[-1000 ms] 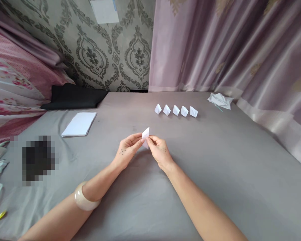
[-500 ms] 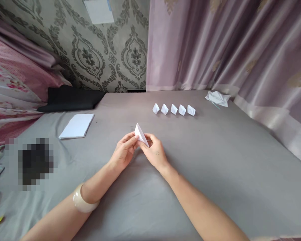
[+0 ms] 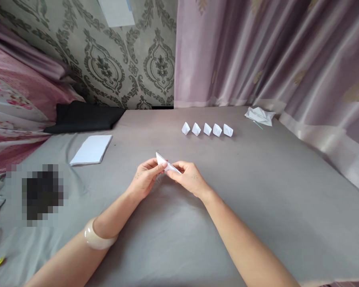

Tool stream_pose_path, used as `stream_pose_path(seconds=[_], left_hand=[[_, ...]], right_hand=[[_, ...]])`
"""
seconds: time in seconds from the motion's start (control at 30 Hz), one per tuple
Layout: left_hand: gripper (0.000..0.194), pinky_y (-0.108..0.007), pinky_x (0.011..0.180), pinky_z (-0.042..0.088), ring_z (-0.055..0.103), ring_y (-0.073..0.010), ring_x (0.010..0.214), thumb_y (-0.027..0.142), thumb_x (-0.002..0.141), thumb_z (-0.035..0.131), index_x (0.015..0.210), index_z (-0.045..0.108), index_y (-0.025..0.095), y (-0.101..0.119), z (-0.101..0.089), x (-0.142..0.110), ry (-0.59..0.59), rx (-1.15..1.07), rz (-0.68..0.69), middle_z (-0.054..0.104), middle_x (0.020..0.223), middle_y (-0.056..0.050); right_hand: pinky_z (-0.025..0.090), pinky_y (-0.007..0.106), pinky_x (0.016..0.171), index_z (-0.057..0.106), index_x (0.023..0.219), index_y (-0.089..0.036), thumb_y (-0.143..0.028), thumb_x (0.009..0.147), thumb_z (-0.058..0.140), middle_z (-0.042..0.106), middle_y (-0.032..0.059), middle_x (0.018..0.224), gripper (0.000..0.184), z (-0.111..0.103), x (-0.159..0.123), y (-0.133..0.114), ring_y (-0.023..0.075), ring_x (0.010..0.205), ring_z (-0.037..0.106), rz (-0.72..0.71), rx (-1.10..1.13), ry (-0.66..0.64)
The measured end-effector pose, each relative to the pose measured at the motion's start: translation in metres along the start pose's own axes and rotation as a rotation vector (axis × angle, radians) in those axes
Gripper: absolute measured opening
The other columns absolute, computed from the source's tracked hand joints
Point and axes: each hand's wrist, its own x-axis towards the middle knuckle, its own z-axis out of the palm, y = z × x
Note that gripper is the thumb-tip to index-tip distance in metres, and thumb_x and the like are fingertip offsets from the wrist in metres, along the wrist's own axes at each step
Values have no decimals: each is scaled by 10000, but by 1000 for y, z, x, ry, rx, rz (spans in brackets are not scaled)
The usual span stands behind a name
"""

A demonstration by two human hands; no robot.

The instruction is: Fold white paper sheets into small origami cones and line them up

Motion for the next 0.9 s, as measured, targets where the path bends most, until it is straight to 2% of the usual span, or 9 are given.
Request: stream_pose_path(seconds=[0.2, 0.47, 0.73, 0.9], left_hand=[[196, -225, 618, 398, 530, -89, 613, 315, 657, 787, 686, 700, 142, -1, -2, 2, 51, -37, -88, 630, 660, -9], [194, -223, 582, 371, 473, -73, 548, 280, 633, 803, 619, 673, 136, -3, -3, 0, 89, -67, -117, 564, 563, 11], [203, -233, 536, 345, 455, -70, 505, 275, 599, 811, 584, 671, 128, -3, -2, 0, 120, -50, -161, 565, 541, 1], [233, -225, 502, 332, 443, -63, 472, 270, 567, 824, 558, 646, 121, -4, -2, 2, 156, -50, -229, 536, 500, 7]], right_hand=[[435, 265, 625, 717, 878, -181, -404, 719, 694, 667, 21, 832, 275, -5, -1, -2, 107, 646, 518, 62, 42, -51], [402, 250, 594, 738, 871, -191, -446, 717, 698, 649, 12, 778, 300, -12, 2, 5, 90, 589, 459, 75, 57, -160], [266, 237, 491, 738, 856, -188, -456, 691, 726, 616, 4, 737, 315, -16, 4, 9, 66, 532, 325, 173, 94, -242], [213, 232, 468, 704, 730, -158, -415, 637, 772, 555, -15, 651, 282, -12, 7, 12, 61, 533, 327, 240, 181, -228]])
